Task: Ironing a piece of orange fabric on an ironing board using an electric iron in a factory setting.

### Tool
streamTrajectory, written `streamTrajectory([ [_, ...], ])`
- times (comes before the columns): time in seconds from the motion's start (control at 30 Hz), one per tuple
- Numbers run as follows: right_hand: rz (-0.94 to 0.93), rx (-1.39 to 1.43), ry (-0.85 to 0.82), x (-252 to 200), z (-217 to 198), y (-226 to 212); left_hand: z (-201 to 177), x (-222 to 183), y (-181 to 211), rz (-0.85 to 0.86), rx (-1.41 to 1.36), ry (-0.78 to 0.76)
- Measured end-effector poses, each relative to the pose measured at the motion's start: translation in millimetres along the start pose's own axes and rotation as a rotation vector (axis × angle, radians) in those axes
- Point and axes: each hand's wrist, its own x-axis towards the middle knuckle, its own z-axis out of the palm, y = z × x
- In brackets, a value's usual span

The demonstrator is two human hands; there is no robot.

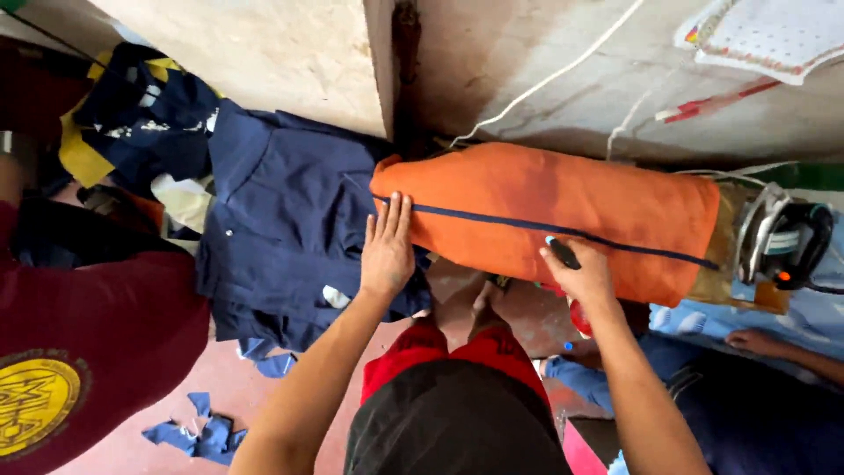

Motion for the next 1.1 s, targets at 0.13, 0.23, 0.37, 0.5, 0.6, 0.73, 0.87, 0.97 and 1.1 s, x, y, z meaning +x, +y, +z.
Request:
streamTrajectory([
  [0.13,0.001,0.073,-0.015,-13.8,4.1,-41.5,-2.4,-1.3,1.1,-0.024,-0.045,-0.034],
  [0.23,-0.034,0.084,-0.064,-19.6,14.5,-68.5,4.7,1.3,-3.1,-0.034,-0.054,-0.049],
  [0.37,-0.067,-0.018,-0.073,-21.2,26.4,-90.1,5.9,2.6,-5.6,-0.048,-0.107,-0.052],
  [0.5,-0.133,0.023,-0.131,-46.5,10.8,-140.4,1.2,2.0,-5.9,-0.067,-0.279,0.0],
  [0.6,-0.207,0.072,-0.119,-50.0,16.3,-160.3,-6.7,-0.9,-3.7,-0.126,-0.476,0.045],
  [0.73,-0.331,0.117,-0.065,-40.0,46.7,-174.9,-32.6,-7.3,4.5,-0.223,-0.769,0.101],
  [0.87,-0.346,0.059,-0.12,-51.7,43.5,-206.1,-41.3,-11.7,2.3,-0.264,-0.866,0.146],
  [0.97,-0.307,0.05,-0.114,-45.6,54.7,-192.1,-36.6,-13.7,-2.0,-0.262,-0.85,0.168],
  [1.1,-0.201,0.06,-0.053,-55.3,34.8,-161.3,-24.6,-11.5,-13.9,-0.208,-0.741,0.314],
])
